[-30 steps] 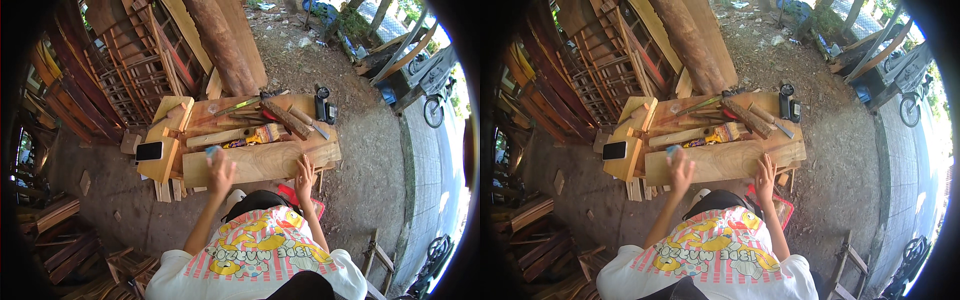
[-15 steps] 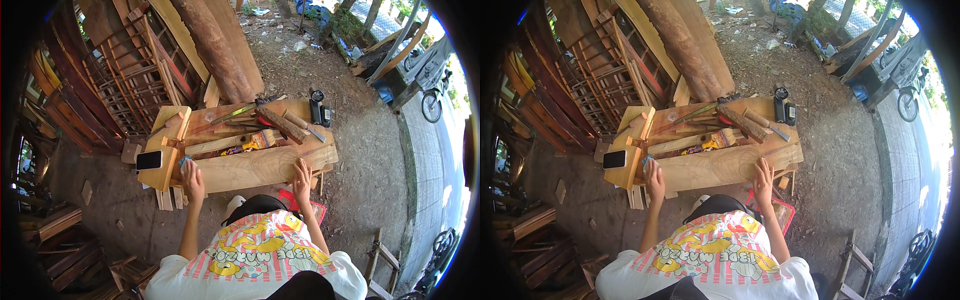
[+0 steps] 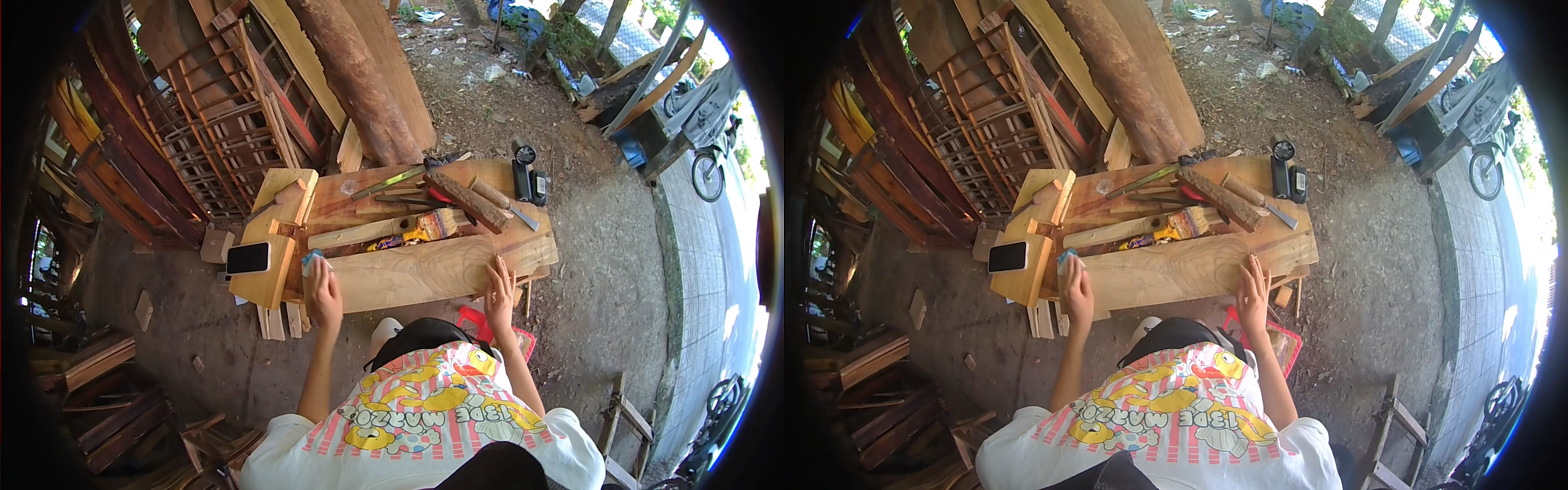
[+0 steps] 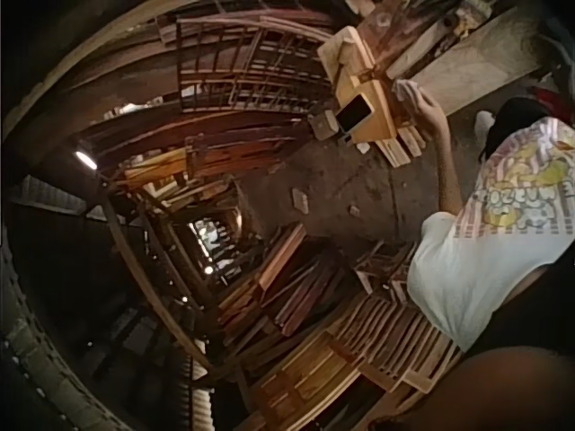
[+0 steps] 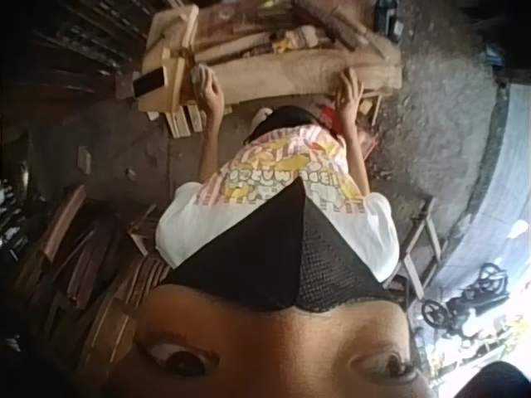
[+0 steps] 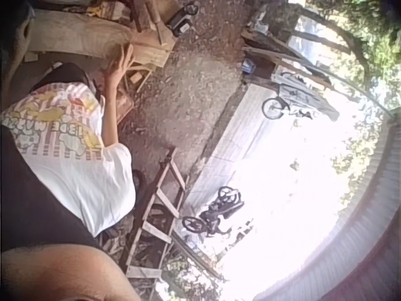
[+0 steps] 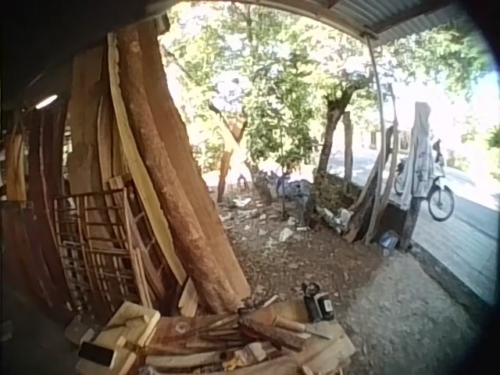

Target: The person carries a wooden board to the workbench, sands its surface with sandpaper, and sweeps it with a brush. Then, the person measures a wooden piece with a tape measure and carves it using chisels.

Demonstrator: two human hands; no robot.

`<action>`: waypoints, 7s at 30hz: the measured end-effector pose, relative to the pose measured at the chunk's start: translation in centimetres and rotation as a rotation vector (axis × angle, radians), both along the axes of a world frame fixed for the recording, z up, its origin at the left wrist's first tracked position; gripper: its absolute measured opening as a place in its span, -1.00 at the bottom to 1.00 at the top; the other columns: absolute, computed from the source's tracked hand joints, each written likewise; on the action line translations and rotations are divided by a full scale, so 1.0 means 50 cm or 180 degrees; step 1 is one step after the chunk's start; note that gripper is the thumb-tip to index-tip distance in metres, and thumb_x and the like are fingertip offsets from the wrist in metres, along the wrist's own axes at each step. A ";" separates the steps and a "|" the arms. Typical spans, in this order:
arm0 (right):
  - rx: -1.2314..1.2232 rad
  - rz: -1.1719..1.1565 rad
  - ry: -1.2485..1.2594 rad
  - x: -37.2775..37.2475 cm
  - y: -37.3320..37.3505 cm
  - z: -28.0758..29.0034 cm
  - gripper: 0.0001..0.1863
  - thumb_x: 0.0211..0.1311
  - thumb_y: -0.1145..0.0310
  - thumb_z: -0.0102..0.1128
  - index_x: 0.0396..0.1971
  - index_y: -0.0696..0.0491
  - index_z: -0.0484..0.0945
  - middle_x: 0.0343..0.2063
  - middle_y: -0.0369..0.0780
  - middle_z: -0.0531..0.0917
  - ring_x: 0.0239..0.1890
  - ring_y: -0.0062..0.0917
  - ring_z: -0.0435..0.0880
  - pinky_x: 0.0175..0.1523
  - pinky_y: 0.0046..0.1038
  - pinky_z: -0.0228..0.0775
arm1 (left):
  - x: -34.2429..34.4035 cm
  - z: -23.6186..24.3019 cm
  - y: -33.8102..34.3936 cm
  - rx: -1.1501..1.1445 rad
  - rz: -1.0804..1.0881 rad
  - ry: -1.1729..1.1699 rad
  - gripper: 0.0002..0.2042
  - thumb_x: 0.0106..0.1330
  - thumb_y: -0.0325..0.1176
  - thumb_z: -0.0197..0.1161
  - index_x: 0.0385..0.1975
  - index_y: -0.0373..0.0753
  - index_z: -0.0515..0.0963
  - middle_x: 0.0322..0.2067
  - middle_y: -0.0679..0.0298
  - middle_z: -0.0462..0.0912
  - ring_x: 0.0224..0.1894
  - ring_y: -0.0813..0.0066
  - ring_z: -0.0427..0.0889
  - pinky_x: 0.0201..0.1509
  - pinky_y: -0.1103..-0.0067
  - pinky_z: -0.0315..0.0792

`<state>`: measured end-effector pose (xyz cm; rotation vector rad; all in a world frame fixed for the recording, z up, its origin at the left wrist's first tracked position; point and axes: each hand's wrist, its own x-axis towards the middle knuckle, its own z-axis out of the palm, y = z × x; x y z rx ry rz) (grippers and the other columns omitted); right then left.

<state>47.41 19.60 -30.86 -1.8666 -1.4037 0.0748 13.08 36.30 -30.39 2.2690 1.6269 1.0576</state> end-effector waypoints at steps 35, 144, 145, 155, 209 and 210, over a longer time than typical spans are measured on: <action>-0.0004 -0.0060 -0.0062 0.001 0.000 -0.007 -0.48 0.08 0.65 0.00 0.11 0.08 0.40 0.27 -0.11 0.31 0.37 -0.28 0.19 0.44 -0.08 -0.20 | 0.017 -0.015 -0.022 0.0185 -0.0223 0.0191 -0.56 0.36 -0.25 0.10 0.16 -0.36 0.39 0.23 -0.01 0.34 0.27 0.05 0.33 0.39 0.22 0.08; -0.0567 0.0355 -0.1312 -0.022 0.068 0.006 -0.50 0.30 0.37 0.05 0.23 0.14 0.30 0.30 -0.10 0.27 0.39 -0.20 0.11 0.41 -0.04 -0.12 | 0.115 0.058 -0.236 -0.1680 -0.3198 -0.0307 -0.59 0.26 -0.10 0.21 0.09 -0.08 0.50 0.12 0.20 0.46 0.17 0.22 0.43 0.21 0.29 0.30; -0.0611 0.0195 -0.1225 -0.017 0.063 -0.012 -0.48 0.31 0.35 0.03 0.25 0.13 0.27 0.31 -0.08 0.25 0.40 -0.19 0.08 0.42 -0.04 -0.15 | 0.112 0.089 -0.224 -0.1707 -0.2980 -0.0510 -0.60 0.25 -0.18 0.24 0.08 -0.12 0.51 0.11 0.14 0.47 0.17 0.21 0.44 0.22 0.34 0.29; -0.0044 0.2875 -0.1035 -0.241 0.174 0.031 -0.42 0.23 0.34 0.12 0.24 0.16 0.26 0.29 -0.09 0.28 0.37 -0.22 0.16 0.43 -0.16 -0.07 | -0.027 -0.012 0.066 0.0028 0.0001 0.0060 -0.56 0.40 -0.19 0.04 0.19 -0.28 0.34 0.25 0.06 0.29 0.32 0.12 0.22 0.38 0.17 0.00; -0.0228 0.1490 -0.1174 0.053 0.021 0.078 -0.39 -0.09 0.61 0.19 0.12 0.13 0.42 0.20 -0.11 0.41 0.29 -0.27 0.31 0.39 -0.19 0.10 | -0.149 0.028 -0.028 0.0337 -0.1168 0.1514 -0.43 0.11 -0.53 0.24 0.20 -0.07 0.40 0.24 0.31 0.37 0.27 0.27 0.34 0.35 0.15 0.13; -0.0056 0.1545 -0.1156 0.056 0.023 0.090 -0.43 -0.08 0.62 0.17 0.07 0.14 0.46 0.16 -0.11 0.46 0.26 -0.24 0.36 0.37 -0.18 0.14 | -0.146 0.037 -0.028 0.0475 -0.1166 0.1232 -0.49 0.14 -0.61 0.18 0.15 -0.12 0.46 0.16 0.30 0.47 0.20 0.28 0.43 0.32 0.25 0.25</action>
